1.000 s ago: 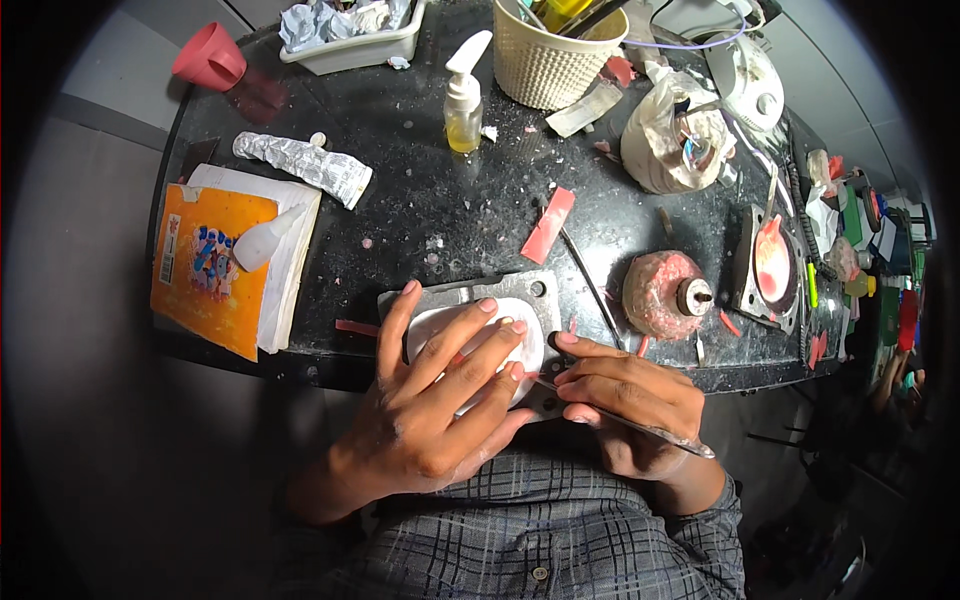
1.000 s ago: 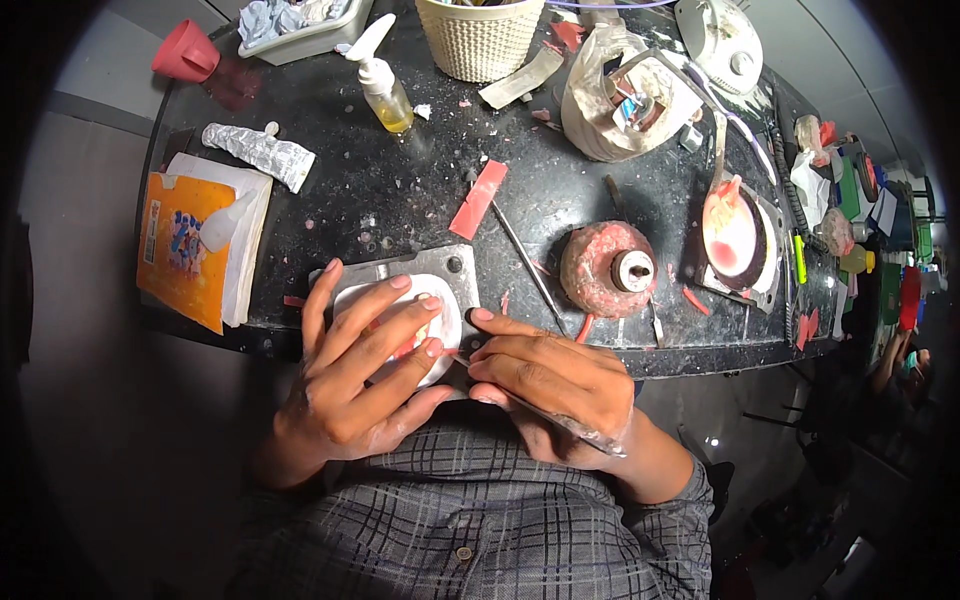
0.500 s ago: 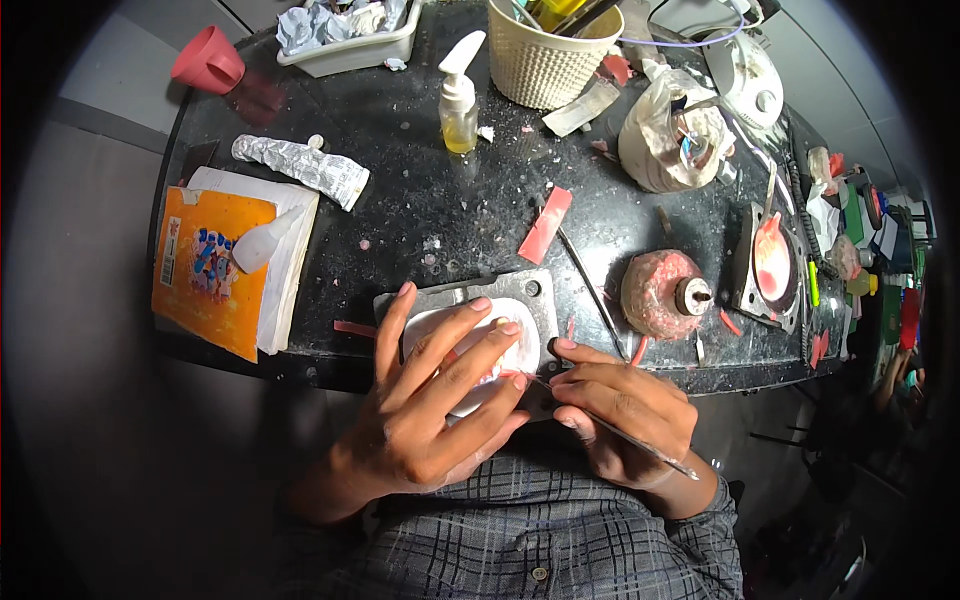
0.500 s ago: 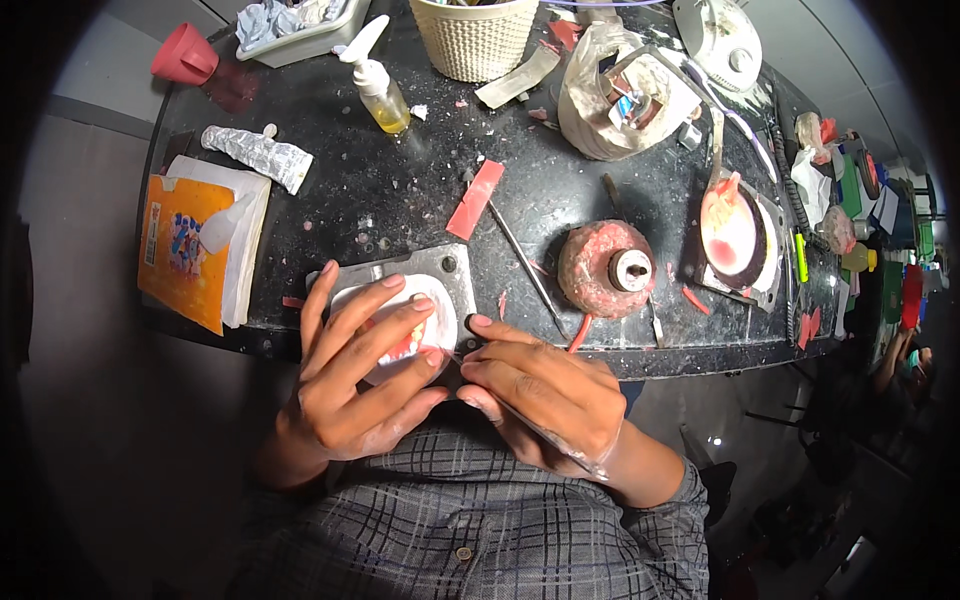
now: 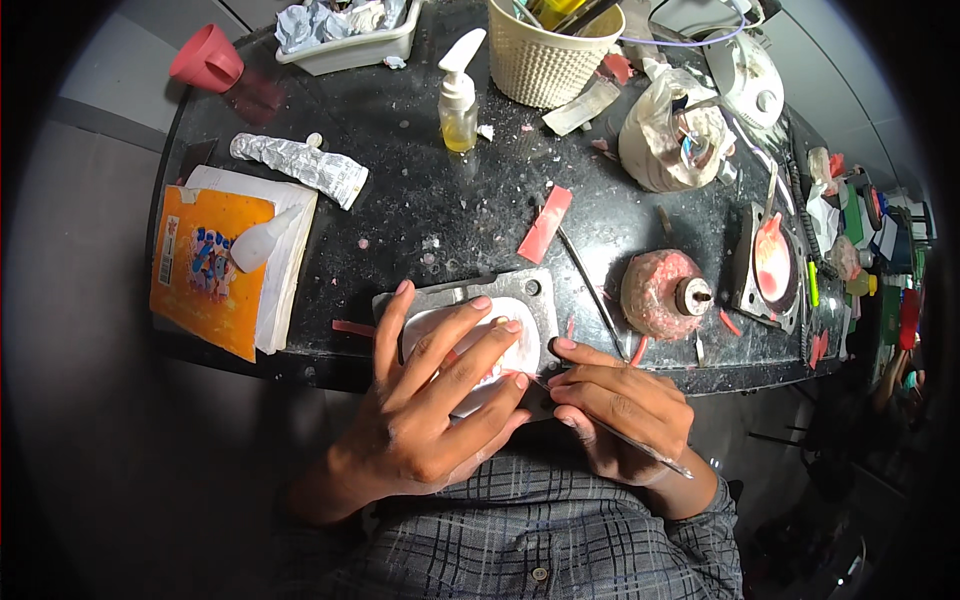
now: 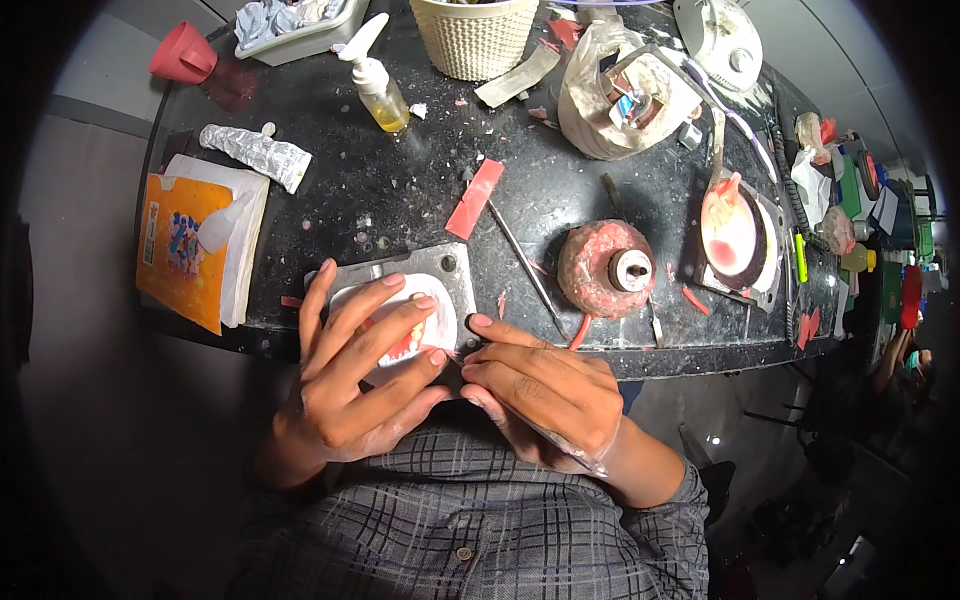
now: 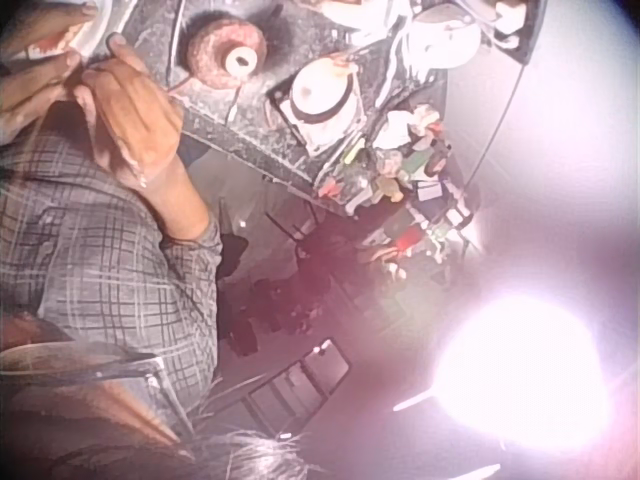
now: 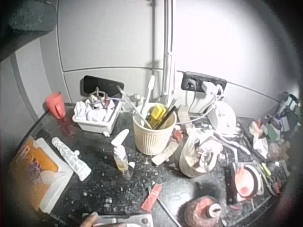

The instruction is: The person uses a wax carver to shape and refine the wax around the teeth of a denture model set in a plaster mold, holding the mold by hand and occasionally wiping the area with a cloth.

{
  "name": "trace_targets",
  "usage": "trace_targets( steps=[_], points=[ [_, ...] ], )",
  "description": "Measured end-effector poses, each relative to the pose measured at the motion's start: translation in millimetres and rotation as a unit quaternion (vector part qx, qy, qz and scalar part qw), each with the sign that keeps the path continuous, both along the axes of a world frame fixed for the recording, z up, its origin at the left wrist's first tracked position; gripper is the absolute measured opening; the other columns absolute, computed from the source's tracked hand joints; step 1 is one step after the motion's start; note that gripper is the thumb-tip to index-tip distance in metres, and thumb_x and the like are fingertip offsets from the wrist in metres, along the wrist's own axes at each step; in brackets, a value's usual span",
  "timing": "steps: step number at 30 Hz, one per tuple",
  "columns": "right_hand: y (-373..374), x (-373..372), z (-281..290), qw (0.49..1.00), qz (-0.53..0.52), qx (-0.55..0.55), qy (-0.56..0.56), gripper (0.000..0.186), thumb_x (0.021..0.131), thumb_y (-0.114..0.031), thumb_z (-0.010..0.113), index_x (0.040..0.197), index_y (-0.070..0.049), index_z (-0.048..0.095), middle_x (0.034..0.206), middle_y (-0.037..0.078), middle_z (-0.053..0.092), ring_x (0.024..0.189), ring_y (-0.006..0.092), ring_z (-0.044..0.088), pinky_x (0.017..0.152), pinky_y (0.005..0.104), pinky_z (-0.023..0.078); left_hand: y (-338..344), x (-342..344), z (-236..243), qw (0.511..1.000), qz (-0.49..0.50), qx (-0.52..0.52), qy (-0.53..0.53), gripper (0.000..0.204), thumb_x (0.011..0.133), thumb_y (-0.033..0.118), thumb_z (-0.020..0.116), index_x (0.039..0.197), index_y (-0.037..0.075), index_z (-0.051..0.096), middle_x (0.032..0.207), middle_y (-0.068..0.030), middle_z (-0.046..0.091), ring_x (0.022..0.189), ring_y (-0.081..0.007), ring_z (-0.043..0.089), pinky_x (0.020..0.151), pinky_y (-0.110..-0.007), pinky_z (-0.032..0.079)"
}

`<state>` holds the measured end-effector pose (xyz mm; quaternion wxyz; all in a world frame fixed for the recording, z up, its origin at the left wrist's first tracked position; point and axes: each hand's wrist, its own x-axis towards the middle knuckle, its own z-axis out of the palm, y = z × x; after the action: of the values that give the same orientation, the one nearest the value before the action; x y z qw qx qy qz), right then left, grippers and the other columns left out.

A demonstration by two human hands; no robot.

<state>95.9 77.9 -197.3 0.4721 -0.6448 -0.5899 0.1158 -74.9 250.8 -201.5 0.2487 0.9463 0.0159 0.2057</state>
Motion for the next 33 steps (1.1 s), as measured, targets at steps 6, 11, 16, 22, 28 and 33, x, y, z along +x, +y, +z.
trace_targets(
  steps=[6, 11, 16, 22, 28, 33],
  points=[
    [-6, 1, -9, 1.0, 0.01, 0.007, -0.006, 0.013, 0.091, -0.003, 0.082, 0.1, 0.005, 0.076, 0.097, 0.018, 0.078, 0.108, 0.0383, 0.078, 0.081, 0.0392, 0.066, 0, 0, 1, 1.0, -0.002, -0.007, 0.001, 0.032, 0.079, 0.028, 0.089, 0.104, 0.01, 0.08, 0.129, -0.0167, 0.073, 0.129, -0.0421, 0.063, 0.119, -0.075, 0.025],
    [-14, 2, -17, 0.999, 0.018, 0.021, 0.02, 0.018, 0.086, 0.004, 0.083, 0.103, 0.005, 0.075, 0.102, 0.019, 0.077, 0.114, 0.0383, 0.076, 0.078, 0.0358, 0.067, 0, 0, 0, 1.0, -0.004, -0.011, -0.005, 0.034, 0.078, 0.026, 0.09, 0.106, 0.01, 0.08, 0.129, -0.0175, 0.072, 0.128, -0.0428, 0.064, 0.119, -0.075, 0.025],
    [-20, 2, -10, 0.998, 0.013, -0.012, 0.063, 0.017, 0.09, 0.005, 0.08, 0.104, 0.009, 0.073, 0.105, 0.023, 0.076, 0.113, 0.042, 0.076, 0.09, 0.0436, 0.065, 0, -1, -5, 0.999, -0.008, -0.025, -0.027, 0.029, 0.08, 0.024, 0.088, 0.101, 0.008, 0.076, 0.135, -0.0178, 0.069, 0.133, -0.0404, 0.062, 0.117, -0.08, 0.024],
    [-22, -5, -25, 0.958, -0.035, 0.166, 0.23, 0.023, 0.108, -0.014, 0.063, 0.105, 0.008, 0.058, 0.097, 0.032, 0.072, 0.103, 0.0437, 0.077, 0.099, 0.0582, 0.06, 2, -6, -5, 0.997, -0.027, -0.046, -0.051, 0.028, 0.074, 0.021, 0.093, 0.084, 0.008, 0.07, 0.124, -0.016, 0.074, 0.127, -0.0417, 0.067, 0.118, -0.078, 0.026],
    [-20, 6, -8, 0.994, 0.027, 0.016, 0.108, 0.046, 0.107, -0.041, 0.06, 0.109, 0.005, 0.064, 0.113, 0.035, 0.073, 0.113, 0.0448, 0.075, 0.104, 0.0613, 0.056, 0, -11, -4, 0.993, -0.025, -0.096, -0.07, 0.027, 0.083, 0.019, 0.088, 0.08, 0.008, 0.063, 0.12, -0.0164, 0.076, 0.125, -0.0381, 0.069, 0.119, -0.077, 0.026],
    [-20, 7, -4, 0.998, 0.016, -0.025, -0.047, 0.053, 0.102, -0.048, 0.059, 0.112, 0.002, 0.075, 0.101, 0.018, 0.079, 0.115, 0.0374, 0.075, 0.108, 0.0595, 0.054, 15, -22, 15, 0.997, 0.072, -0.013, -0.038, 0.043, 0.107, 0.042, 0.061, 0.11, 0.001, 0.072, 0.124, -0.0244, 0.076, 0.127, -0.0409, 0.068, 0.122, -0.069, 0.027]
  ],
)
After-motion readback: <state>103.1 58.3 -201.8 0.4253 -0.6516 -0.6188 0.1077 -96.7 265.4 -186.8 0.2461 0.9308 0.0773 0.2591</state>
